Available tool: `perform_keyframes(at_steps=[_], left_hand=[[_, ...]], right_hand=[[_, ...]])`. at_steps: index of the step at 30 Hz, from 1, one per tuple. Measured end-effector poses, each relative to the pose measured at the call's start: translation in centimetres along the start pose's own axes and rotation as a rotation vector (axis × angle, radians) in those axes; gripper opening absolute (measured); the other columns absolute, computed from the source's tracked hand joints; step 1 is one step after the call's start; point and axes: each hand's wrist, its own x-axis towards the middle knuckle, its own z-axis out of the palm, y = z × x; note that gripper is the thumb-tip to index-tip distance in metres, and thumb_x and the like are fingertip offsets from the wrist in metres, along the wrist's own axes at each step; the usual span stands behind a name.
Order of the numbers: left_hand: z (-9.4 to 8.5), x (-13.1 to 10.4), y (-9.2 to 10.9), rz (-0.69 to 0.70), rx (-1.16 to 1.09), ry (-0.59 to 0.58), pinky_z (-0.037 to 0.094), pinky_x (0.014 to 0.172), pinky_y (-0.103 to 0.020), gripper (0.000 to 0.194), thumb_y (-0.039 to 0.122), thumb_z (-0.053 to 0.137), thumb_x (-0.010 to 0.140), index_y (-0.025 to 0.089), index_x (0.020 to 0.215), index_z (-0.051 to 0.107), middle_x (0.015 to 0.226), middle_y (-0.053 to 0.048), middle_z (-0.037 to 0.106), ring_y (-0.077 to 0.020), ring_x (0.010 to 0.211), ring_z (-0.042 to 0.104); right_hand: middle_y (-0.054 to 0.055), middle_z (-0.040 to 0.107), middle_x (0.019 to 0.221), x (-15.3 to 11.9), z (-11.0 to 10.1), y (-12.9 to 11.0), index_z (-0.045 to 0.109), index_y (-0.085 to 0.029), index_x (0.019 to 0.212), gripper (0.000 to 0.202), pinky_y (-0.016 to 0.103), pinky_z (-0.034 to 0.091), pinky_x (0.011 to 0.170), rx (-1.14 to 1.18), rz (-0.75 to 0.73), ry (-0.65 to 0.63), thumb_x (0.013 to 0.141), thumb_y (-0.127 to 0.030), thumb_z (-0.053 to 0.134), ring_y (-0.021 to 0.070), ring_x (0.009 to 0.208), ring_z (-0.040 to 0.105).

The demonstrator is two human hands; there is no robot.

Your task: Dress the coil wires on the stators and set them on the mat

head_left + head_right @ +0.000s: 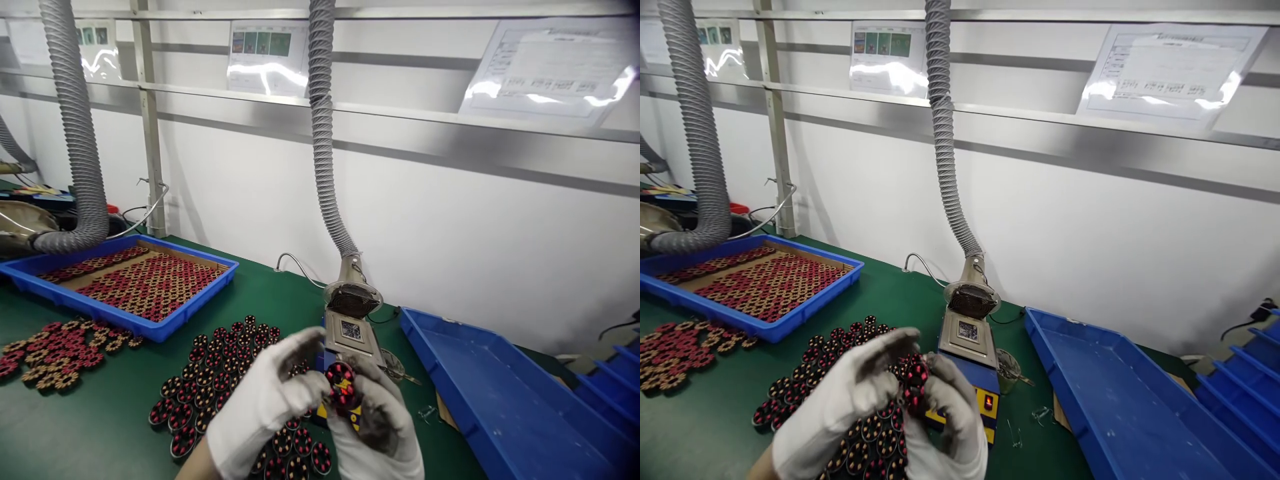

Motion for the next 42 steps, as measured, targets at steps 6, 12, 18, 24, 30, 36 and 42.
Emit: perform_keyframes(at_steps=[6, 12, 18, 24, 30, 36, 42], left_hand=[[1.7, 0.9, -3.5, 0.076, -0.420, 0.223, 0.048, 0.080, -0.027, 0.019, 0.030, 0.073, 0.066, 0.016, 0.078, 0.069, 0.079, -0.006, 0.066, -0.0196, 0.078, 0.060], [0.9, 0.3, -0.7, 0.022, -0.256, 0.246, 0.048, 0.083, -0.029, 0.028, 0.025, 0.073, 0.063, 0.016, 0.089, 0.069, 0.092, -0.010, 0.067, -0.0242, 0.091, 0.060], [1.4, 0.3, -1.0, -0.039, -0.210, 0.309, 0.050, 0.065, -0.019, 0.018, 0.008, 0.064, 0.057, 0.015, 0.072, 0.069, 0.073, -0.005, 0.068, -0.0157, 0.068, 0.062], [0.8, 0.6, -1.1, 0.133, -0.227, 0.328, 0.048, 0.066, -0.015, 0.025, 0.007, 0.067, 0.061, 0.020, 0.082, 0.070, 0.086, -0.003, 0.068, -0.0132, 0.073, 0.061], [1.2, 0.3, -0.3, -0.054, -0.186, 0.227, 0.048, 0.066, -0.017, 0.015, 0.013, 0.065, 0.069, 0.013, 0.084, 0.067, 0.076, -0.005, 0.067, -0.0127, 0.069, 0.059], [0.5, 0.6, -0.2, 0.128, -0.283, 0.357, 0.048, 0.070, -0.017, 0.014, 0.020, 0.065, 0.073, 0.017, 0.087, 0.066, 0.085, -0.006, 0.068, -0.0129, 0.074, 0.061], [0.5, 0.2, 0.0, -0.093, -0.106, 0.134, 0.047, 0.070, -0.020, 0.015, 0.020, 0.065, 0.072, 0.014, 0.085, 0.067, 0.089, -0.008, 0.066, -0.0172, 0.082, 0.059]], right_hand=[[0.004, 0.061, 0.112, -0.2, -0.6, 1.3, 0.060, -0.026, 0.108, 0.046, 0.035, 0.055, 0.080, -0.208, -0.390, -0.188, 0.068, -0.004, 0.064, 0.0221, 0.097, 0.062], [0.005, 0.060, 0.106, 0.0, -0.4, 1.2, 0.057, -0.021, 0.100, 0.037, 0.025, 0.054, 0.072, -0.151, -0.305, -0.070, 0.068, -0.008, 0.068, 0.0169, 0.091, 0.062], [0.004, 0.060, 0.109, -0.6, -0.4, 1.4, 0.058, -0.021, 0.100, 0.038, 0.024, 0.050, 0.080, -0.138, -0.297, -0.094, 0.066, -0.005, 0.067, 0.0156, 0.096, 0.060], [0.003, 0.060, 0.107, -0.7, -0.1, 1.2, 0.058, -0.022, 0.098, 0.042, 0.021, 0.050, 0.081, -0.081, -0.268, -0.119, 0.063, -0.001, 0.068, 0.0135, 0.094, 0.060], [0.004, 0.059, 0.108, -0.8, -0.1, 0.8, 0.057, -0.021, 0.096, 0.040, 0.026, 0.053, 0.079, -0.064, -0.280, -0.200, 0.064, 0.002, 0.066, 0.0171, 0.096, 0.061], [0.005, 0.060, 0.106, -0.7, 0.0, 0.5, 0.058, -0.021, 0.095, 0.040, 0.031, 0.053, 0.077, -0.026, -0.239, -0.210, 0.064, 0.003, 0.066, 0.0191, 0.095, 0.061], [0.006, 0.059, 0.108, -1.0, 0.0, 0.6, 0.058, -0.021, 0.098, 0.040, 0.031, 0.053, 0.078, -0.029, -0.227, -0.214, 0.065, 0.001, 0.066, 0.0196, 0.097, 0.060]])
